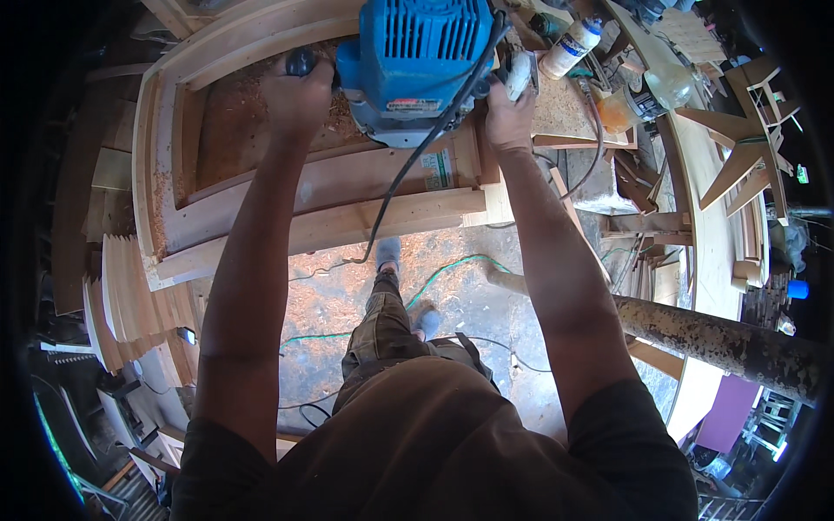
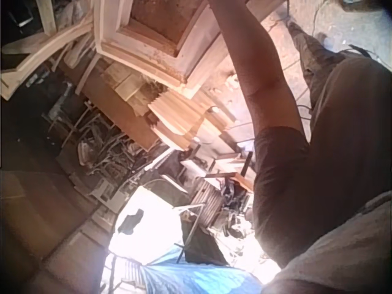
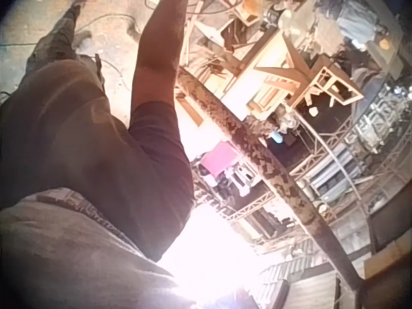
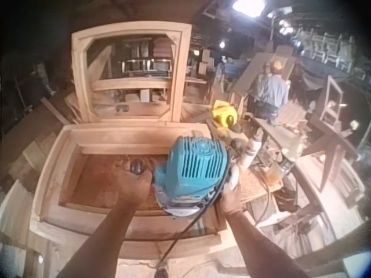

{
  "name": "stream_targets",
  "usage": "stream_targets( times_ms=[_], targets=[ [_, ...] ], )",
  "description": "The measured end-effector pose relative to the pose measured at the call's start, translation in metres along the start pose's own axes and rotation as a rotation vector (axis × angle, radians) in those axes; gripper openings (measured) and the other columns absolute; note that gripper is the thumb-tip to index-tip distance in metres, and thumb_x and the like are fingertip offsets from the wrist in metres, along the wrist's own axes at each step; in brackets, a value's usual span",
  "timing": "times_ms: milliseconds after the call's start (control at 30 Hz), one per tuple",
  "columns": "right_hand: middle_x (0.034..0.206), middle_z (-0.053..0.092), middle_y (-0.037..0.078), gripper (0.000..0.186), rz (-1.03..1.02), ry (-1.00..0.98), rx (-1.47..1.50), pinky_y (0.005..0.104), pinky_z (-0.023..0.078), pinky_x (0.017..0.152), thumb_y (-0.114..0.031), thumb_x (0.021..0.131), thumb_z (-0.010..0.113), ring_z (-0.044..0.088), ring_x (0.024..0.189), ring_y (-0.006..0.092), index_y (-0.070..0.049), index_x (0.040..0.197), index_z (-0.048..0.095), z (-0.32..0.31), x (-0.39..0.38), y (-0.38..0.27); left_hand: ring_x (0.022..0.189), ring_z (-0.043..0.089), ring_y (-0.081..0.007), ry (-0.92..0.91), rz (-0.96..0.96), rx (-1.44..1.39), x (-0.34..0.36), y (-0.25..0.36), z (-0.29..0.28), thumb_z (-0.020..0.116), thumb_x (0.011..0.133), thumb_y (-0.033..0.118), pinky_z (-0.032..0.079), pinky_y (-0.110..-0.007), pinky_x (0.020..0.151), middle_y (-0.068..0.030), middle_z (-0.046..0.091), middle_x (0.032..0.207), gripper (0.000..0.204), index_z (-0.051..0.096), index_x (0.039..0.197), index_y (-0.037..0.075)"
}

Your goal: Routing the inner edges of a wooden furniture frame using a plunge router.

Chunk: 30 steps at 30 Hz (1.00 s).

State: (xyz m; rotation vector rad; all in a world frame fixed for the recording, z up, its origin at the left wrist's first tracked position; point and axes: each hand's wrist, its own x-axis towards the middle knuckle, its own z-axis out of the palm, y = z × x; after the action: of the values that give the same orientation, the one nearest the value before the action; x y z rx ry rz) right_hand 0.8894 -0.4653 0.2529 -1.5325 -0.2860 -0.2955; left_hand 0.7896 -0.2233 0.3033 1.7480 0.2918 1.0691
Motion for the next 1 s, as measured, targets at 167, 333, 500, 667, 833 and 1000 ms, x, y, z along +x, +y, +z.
stream_targets(
  times_ms=[167,333,500,667,833,1000],
  targets=[
    [0.084,0.063,0.011,0.025,0.089,0.054,-0.072,0.0282,0.045,0.068,-0.02,0.086,0.061,0.053,0.072,0.0172,0.002,0.098,0.063,-0.016,-0.017,0.006,0.048,0.047,-0.015,0.017,-0.018,0.007,-0.015,0.003,-0.002,0.066,0.07,0.011,0.043,-0.029,0.049,-0.002,0.059,0.059,0.008,0.064,0.071,0.003],
    [0.096,0.061,0.014,0.037,-0.077,-0.018,-0.124,0.0288,0.046,0.073,-0.019,0.088,0.057,0.053,0.078,0.0186,0.004,0.116,0.056,-0.033,-0.027,0.033,0.051,0.048,-0.0156,-0.087,-0.097,0.095,-0.034,0.003,-0.013,0.066,0.07,0.01,0.043,-0.03,0.05,-0.0031,0.059,0.06,0.009,0.064,0.076,0.003],
    [0.113,0.061,0.02,0.05,-0.022,-0.059,0.036,0.0335,0.049,0.087,-0.022,0.089,0.062,0.062,0.097,0.0275,0.004,0.13,0.048,-0.053,-0.029,0.062,0.051,0.046,-0.015,-0.054,-0.12,-0.031,-0.042,0.012,-0.012,0.066,0.073,0.008,0.042,-0.03,0.05,-0.0027,0.057,0.061,0.006,0.063,0.075,0.004],
    [0.116,0.061,0.023,0.054,-0.072,-0.037,-0.074,0.0349,0.049,0.091,-0.024,0.088,0.065,0.062,0.106,0.031,0.004,0.131,0.047,-0.046,-0.024,0.05,0.052,0.045,-0.0143,-0.055,-0.044,0.029,-0.027,0.017,-0.011,0.066,0.072,0.008,0.041,-0.029,0.05,-0.0023,0.057,0.061,0.006,0.063,0.075,0.003],
    [0.103,0.063,0.018,0.043,-0.118,-0.053,-0.238,0.032,0.049,0.078,-0.024,0.087,0.065,0.06,0.086,0.0241,0.004,0.118,0.054,-0.021,0.013,0.029,0.052,0.045,-0.0138,-0.031,-0.066,-0.006,0.008,0.005,0.005,0.065,0.072,0.005,0.041,-0.028,0.051,-0.0019,0.056,0.061,0.004,0.062,0.074,0.003],
    [0.075,0.061,0.006,0.022,-0.175,-0.079,-0.063,0.0274,0.044,0.059,-0.02,0.086,0.061,0.05,0.064,0.0138,0.0,0.095,0.061,0.016,0.065,0.029,0.053,0.045,-0.0132,0.039,0.064,-0.015,0.054,-0.011,0.025,0.063,0.071,0.003,0.04,-0.027,0.053,-0.0011,0.056,0.059,0.002,0.061,0.071,0.003]
  ],
)
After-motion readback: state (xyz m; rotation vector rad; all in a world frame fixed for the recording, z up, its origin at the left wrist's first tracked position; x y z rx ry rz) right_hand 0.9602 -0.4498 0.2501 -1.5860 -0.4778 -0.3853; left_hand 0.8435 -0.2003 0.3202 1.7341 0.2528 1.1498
